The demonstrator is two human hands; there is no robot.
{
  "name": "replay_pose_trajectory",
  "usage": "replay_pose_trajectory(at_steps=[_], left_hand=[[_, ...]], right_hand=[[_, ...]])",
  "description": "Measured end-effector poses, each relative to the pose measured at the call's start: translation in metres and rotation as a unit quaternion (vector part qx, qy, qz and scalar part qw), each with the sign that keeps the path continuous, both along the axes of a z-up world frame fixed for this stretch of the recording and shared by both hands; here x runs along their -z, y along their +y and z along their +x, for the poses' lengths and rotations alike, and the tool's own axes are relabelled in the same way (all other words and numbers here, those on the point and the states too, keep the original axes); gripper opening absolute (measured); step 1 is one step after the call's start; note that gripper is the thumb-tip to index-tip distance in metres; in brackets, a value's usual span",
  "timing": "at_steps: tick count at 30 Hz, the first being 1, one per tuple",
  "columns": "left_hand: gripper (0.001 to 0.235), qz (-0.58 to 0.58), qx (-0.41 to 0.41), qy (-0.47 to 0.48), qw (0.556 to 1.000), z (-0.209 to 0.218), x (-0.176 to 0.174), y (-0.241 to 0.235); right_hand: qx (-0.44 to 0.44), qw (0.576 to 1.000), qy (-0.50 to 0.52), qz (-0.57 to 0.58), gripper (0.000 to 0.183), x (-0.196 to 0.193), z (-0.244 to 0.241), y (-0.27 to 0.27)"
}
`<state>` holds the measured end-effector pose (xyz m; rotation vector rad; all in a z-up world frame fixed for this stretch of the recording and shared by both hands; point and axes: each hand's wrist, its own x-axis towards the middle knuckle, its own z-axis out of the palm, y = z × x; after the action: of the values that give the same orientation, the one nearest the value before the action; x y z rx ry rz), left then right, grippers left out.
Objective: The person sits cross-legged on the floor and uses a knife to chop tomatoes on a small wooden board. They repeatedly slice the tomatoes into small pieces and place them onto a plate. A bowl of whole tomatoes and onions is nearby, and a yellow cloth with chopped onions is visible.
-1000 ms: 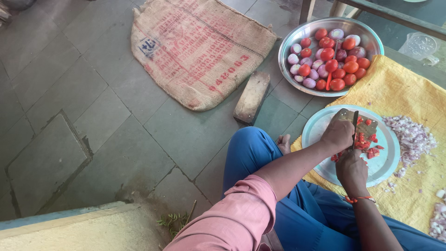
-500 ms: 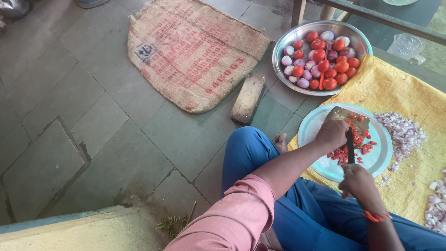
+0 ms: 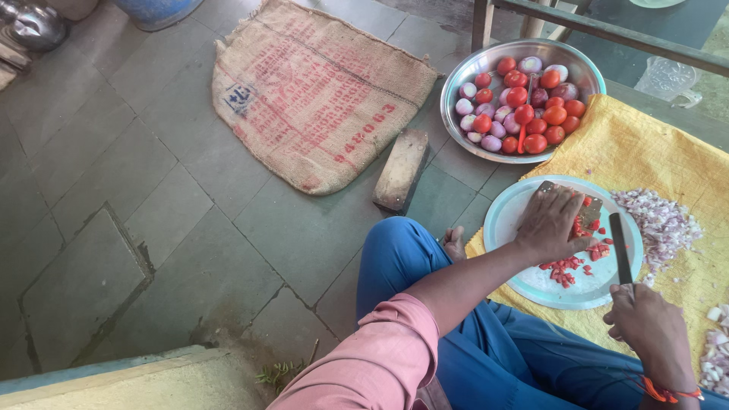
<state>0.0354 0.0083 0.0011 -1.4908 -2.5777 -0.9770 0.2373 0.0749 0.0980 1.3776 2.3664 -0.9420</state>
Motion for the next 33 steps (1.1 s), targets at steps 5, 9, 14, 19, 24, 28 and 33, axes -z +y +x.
replay_pose_trajectory(at_steps=[5,9,14,19,24,28,33], left_hand=[[0.118,-0.032,0.017,0.050,0.998,0.011,0.018,0.004],[0.116,0.024,0.050,0.006,0.998,0.020,0.016,0.007],[0.107,0.084,0.090,0.022,0.992,0.029,0.008,0.005],[0.091,0.118,0.159,0.000,0.980,0.035,0.022,0.008],[0.064,0.104,0.230,-0.025,0.967,0.038,0.029,0.014],[0.046,0.040,0.153,-0.017,0.987,0.032,0.012,0.005],[0.084,0.007,0.044,0.082,0.996,0.016,-0.003,-0.008]], right_hand=[[0.023,1.000,0.016,0.012,0.044,-0.004,0.006,0.017],[0.032,0.999,0.022,0.011,0.046,-0.015,0.008,0.019],[0.035,0.998,0.059,0.014,0.046,-0.014,0.012,0.019],[0.042,0.997,0.064,0.012,0.047,0.002,0.016,0.026],[0.043,0.997,0.014,0.056,0.046,0.027,0.011,0.042],[0.058,0.995,-0.062,0.049,0.047,0.051,0.006,0.046],[0.054,0.996,0.046,0.060,0.042,0.057,-0.016,0.032]])
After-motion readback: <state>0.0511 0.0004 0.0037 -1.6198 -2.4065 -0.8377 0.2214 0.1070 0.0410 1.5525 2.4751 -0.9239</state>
